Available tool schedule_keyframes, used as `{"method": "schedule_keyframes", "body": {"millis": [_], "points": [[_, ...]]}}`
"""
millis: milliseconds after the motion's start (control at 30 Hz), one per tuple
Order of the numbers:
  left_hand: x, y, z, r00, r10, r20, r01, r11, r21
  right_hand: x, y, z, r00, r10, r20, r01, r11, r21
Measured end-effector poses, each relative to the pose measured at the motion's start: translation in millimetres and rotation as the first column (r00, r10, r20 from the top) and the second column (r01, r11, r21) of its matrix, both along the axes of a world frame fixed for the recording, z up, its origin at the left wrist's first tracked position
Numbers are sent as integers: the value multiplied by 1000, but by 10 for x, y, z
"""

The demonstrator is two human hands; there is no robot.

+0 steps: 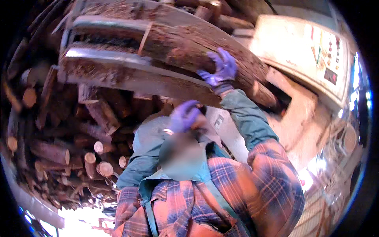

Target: The person repeatedly picks up logs from a large pile, places them into a log processing machine, and operates the machine to cut the logs. The person then removes the processed logs and returns them to the pile, continuing this cycle throughout the video.

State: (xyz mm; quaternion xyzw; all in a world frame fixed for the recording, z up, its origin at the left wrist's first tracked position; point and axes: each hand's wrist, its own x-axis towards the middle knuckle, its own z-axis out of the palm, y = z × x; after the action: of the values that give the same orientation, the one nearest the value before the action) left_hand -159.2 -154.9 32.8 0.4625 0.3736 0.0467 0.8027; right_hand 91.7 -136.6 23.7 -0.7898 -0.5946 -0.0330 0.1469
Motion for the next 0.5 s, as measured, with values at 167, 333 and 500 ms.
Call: {"method": "schedule_keyframes", "body": {"millis": [167,333,500], "points": [[-144,428,-476,917,385,-105,-375,921,102,254,2,147,999,51,-16,-52,997,-64],[-2,646,-228,925,378,-38,-357,899,254,334,-255,355,999,12,-39,-21,972,-234],[-173,553,-149,960,227,-163,-108,838,534,951,-515,230,170,-433,-885,174,897,-406]]}}
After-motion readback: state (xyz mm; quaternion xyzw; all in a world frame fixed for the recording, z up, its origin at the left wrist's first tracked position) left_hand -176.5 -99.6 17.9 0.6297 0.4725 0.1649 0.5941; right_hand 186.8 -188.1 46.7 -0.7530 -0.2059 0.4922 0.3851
